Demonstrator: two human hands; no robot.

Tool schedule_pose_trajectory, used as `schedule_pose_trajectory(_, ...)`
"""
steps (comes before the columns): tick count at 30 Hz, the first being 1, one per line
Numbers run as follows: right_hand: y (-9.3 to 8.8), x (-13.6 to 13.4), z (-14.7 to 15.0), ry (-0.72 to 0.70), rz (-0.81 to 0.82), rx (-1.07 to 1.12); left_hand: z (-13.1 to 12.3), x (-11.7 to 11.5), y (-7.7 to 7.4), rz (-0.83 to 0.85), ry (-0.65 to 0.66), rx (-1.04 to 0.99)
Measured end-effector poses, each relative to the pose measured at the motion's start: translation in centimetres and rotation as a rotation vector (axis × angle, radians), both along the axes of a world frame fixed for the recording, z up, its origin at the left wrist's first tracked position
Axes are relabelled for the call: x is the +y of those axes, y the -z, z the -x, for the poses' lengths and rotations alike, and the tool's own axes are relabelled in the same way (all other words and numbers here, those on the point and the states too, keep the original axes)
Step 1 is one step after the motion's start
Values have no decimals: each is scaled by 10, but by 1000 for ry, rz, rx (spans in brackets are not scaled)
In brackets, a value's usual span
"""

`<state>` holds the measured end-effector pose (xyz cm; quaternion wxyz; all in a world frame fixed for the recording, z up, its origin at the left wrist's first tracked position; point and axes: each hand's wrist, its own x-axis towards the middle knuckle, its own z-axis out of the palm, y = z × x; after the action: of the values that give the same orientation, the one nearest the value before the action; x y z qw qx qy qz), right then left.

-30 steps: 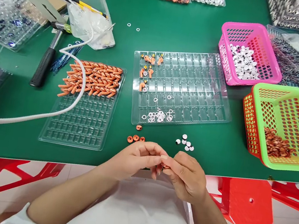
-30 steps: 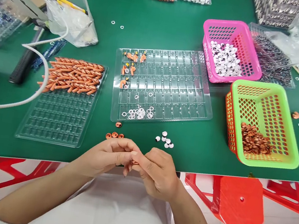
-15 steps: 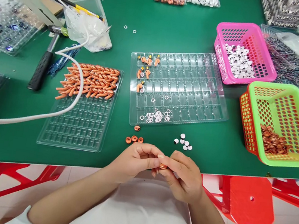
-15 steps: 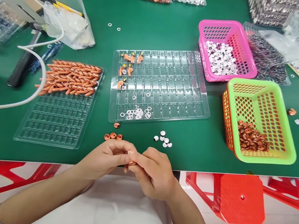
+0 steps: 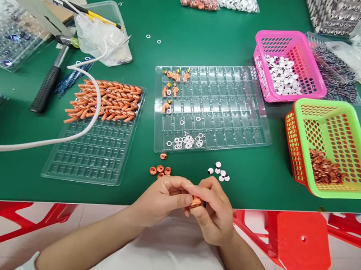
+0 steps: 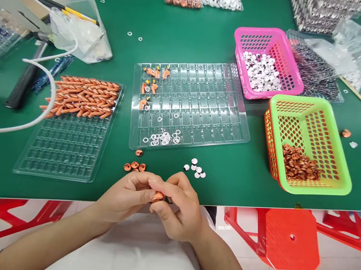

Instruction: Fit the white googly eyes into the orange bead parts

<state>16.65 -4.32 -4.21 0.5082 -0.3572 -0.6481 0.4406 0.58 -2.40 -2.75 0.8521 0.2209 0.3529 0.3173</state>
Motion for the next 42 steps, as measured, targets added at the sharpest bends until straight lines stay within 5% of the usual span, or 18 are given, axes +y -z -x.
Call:
schedule_pose_trajectory(12, 7, -7, -10, -10, 11, -91, -1, 5, -2, 40, -2, 101)
schedule_pose_trajectory(20, -4, 0, -21, -36, -41, -195, 10, 1, -14, -298, -27, 384)
schedule_pose_trajectory(26, -8, 0, -16, -37, -132, -239, 9, -4, -14, -560, 129, 458)
schedule_pose_trajectory(32, -5, -6, -15, -10, -221, -266, 3, -6, -15, -470, 234, 396)
schedule_pose_trajectory(42, 0, -8, -10, -23, -254, -271, 3, -8, -18, -397, 187, 280)
